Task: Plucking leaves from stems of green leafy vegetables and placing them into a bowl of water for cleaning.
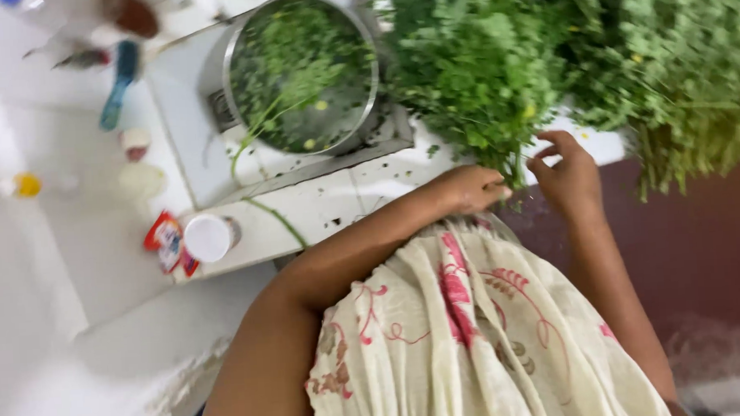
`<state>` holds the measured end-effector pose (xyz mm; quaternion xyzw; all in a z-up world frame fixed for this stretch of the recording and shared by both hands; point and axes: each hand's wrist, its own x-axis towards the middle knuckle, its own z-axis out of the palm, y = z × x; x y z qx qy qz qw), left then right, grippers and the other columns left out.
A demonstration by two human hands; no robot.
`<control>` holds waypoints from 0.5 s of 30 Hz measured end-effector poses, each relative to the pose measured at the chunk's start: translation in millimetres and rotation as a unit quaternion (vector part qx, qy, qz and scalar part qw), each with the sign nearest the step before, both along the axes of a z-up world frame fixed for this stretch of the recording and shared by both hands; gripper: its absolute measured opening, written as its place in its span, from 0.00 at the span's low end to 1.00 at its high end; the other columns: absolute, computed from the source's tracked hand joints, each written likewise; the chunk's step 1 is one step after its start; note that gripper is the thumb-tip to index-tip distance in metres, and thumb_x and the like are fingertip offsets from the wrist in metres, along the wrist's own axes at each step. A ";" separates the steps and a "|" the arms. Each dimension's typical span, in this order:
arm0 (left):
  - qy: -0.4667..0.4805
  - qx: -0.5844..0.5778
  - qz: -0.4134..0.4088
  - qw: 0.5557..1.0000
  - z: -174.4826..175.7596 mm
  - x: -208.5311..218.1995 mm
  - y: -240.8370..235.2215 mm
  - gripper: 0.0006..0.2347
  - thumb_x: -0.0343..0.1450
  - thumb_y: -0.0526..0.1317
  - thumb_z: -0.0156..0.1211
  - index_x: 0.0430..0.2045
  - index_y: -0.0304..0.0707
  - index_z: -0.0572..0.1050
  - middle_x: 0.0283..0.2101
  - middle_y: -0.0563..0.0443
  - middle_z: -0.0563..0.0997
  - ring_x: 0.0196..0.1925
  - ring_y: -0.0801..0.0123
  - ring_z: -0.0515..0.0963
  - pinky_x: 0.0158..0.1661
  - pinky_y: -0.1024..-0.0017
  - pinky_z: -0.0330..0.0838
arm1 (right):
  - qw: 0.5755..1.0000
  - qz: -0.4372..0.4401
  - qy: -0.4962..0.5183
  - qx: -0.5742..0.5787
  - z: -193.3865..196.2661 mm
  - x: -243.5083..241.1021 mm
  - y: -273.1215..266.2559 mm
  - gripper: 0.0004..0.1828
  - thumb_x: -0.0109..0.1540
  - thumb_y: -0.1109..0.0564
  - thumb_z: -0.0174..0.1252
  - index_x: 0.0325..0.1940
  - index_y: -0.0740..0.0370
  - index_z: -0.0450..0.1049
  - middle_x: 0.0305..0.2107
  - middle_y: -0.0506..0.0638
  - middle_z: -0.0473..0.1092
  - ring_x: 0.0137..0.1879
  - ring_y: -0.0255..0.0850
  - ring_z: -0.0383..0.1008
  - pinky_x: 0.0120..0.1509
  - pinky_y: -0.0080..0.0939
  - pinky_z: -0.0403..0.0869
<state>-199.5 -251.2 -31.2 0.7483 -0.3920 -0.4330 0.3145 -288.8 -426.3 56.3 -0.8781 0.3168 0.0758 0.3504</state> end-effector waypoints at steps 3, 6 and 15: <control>0.001 -0.105 0.143 0.984 -66.9 32.7 43.5 0.12 0.74 0.47 0.56 0.50 0.59 0.79 0.50 0.56 0.85 0.58 0.60 0.82 0.60 0.63 0.74 | 1.000 0.019 -0.015 -0.016 -11.1 -3.3 1.9 0.24 0.61 0.57 0.67 0.63 0.51 0.76 0.41 0.53 0.78 0.41 0.49 0.78 0.41 0.47 0.74; -0.014 -0.125 0.336 0.934 -61.9 92.6 163.1 0.14 0.77 0.44 0.57 0.54 0.39 0.79 0.55 0.38 0.82 0.63 0.45 0.76 0.67 0.55 0.65 | 0.997 0.022 -0.054 -0.041 -24.4 -6.6 -0.8 0.23 0.61 0.59 0.68 0.61 0.55 0.78 0.40 0.52 0.76 0.38 0.46 0.77 0.38 0.44 0.72; -0.311 0.260 0.454 0.794 -37.9 164.6 385.7 0.24 0.73 0.44 0.58 0.64 0.36 0.65 0.61 0.37 0.68 0.60 0.36 0.65 0.60 0.46 0.60 | 0.989 0.078 -0.090 -0.083 31.8 14.8 34.7 0.25 0.61 0.58 0.73 0.60 0.62 0.73 0.50 0.62 0.63 0.45 0.50 0.68 0.48 0.53 0.73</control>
